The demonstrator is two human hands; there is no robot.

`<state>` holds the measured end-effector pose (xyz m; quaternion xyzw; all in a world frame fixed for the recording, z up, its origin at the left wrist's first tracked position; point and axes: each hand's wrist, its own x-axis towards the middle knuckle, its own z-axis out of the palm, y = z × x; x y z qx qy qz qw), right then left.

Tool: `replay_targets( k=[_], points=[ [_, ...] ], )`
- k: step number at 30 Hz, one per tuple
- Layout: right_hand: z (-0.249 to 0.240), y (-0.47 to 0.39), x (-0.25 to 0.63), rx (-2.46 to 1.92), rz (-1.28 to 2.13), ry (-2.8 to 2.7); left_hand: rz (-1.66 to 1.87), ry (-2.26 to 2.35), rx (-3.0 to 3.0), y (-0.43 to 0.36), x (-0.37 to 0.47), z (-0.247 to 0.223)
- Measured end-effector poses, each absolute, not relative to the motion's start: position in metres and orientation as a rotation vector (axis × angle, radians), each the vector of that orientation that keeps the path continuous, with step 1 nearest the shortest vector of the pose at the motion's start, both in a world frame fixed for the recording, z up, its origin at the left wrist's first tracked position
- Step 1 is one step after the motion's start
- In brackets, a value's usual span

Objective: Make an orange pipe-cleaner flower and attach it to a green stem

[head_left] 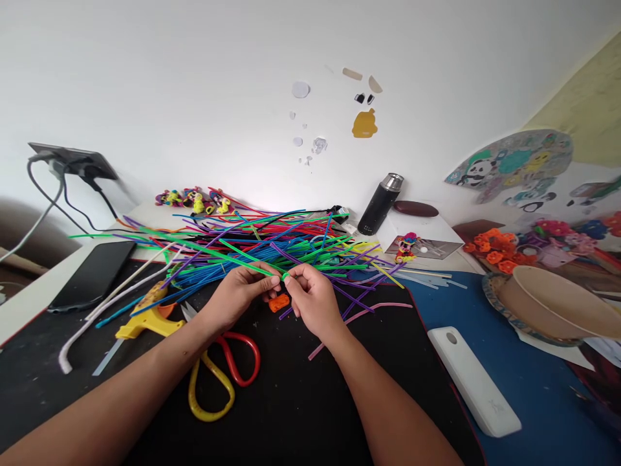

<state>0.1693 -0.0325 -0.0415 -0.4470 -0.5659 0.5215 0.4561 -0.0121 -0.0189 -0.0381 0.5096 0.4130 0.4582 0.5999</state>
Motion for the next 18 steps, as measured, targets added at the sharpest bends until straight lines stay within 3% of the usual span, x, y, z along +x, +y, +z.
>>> replay_targets(
  k=[12, 18],
  points=[
    [-0.0449, -0.0339, 0.17, -1.173, 0.961, -1.718, 1.117, 1.092, 1.293, -0.0201, -0.0156, -0.0322],
    [-0.049, -0.0316, 0.1676, -1.174, 1.053, -1.623, 1.111, 1.054, 1.247, -0.019, -0.0157, -0.0332]
  ],
)
